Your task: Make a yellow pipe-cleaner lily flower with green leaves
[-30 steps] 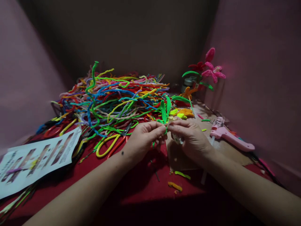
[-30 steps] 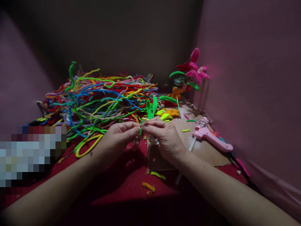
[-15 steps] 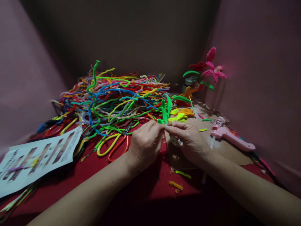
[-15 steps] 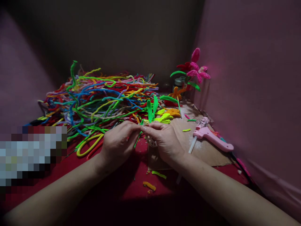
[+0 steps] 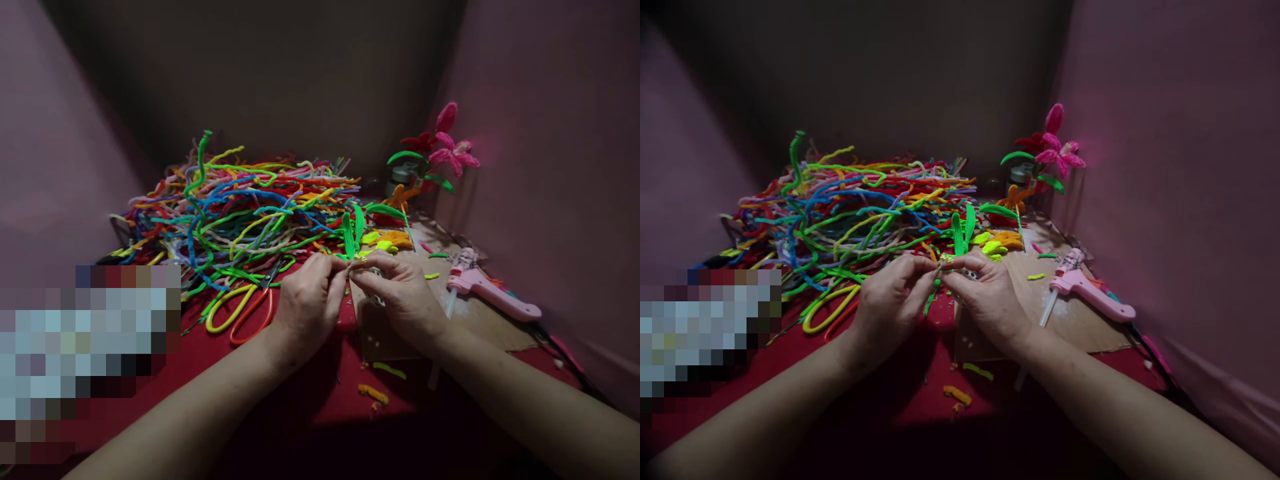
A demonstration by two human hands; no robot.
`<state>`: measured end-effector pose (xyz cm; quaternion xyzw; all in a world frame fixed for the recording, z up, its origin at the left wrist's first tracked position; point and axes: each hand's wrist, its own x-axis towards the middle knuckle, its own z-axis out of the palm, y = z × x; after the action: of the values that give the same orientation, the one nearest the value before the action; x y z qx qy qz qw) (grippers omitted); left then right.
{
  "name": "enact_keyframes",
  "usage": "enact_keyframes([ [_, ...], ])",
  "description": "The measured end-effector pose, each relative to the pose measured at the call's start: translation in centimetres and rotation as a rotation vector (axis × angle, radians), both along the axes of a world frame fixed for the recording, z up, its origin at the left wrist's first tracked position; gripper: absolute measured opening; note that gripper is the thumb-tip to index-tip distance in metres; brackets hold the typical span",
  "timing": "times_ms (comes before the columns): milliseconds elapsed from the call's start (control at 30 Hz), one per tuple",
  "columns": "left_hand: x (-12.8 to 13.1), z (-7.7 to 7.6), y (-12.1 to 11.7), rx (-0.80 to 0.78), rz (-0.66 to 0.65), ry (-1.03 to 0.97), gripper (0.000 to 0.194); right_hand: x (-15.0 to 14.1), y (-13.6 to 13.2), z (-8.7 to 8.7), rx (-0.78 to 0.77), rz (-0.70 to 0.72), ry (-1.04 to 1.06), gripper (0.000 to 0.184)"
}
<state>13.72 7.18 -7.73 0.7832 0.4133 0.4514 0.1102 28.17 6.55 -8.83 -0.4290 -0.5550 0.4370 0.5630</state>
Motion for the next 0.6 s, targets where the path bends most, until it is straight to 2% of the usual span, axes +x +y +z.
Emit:
enact_keyframes([
  [133,0.2,0.8,0.0,-0.596,-0.178,-0.396,0.011,-0.1,0.1,0.3,-0.045,0.071,0.105,0.004],
  [233,0.0,1.2,0.2,-0.852,-0.358,-0.618,0.013,0.0,0.2,0.6,-0.162,0.186,0.282,0.004],
  [333,-0.2,1.3,0.3,-0.988,-0.456,-0.724,0.011,0.1,0.4,0.6,-0.218,0.225,0.403,0.011],
  [433,-0.3,1.3,0.6,-1.094,-0.527,-0.742,0.012,0.3,0.6,0.6,-0.215,0.216,0.423,0.011],
  [533,-0.4,1.2,0.7,-1.131,-0.581,-0.731,0.014,0.3,0.6,0.5,-0.198,0.173,0.426,0.011],
  [600,-0.4,1.1,0.8,-1.102,-0.555,-0.757,0.014,0.3,0.6,0.5,-0.193,0.138,0.434,0.011],
])
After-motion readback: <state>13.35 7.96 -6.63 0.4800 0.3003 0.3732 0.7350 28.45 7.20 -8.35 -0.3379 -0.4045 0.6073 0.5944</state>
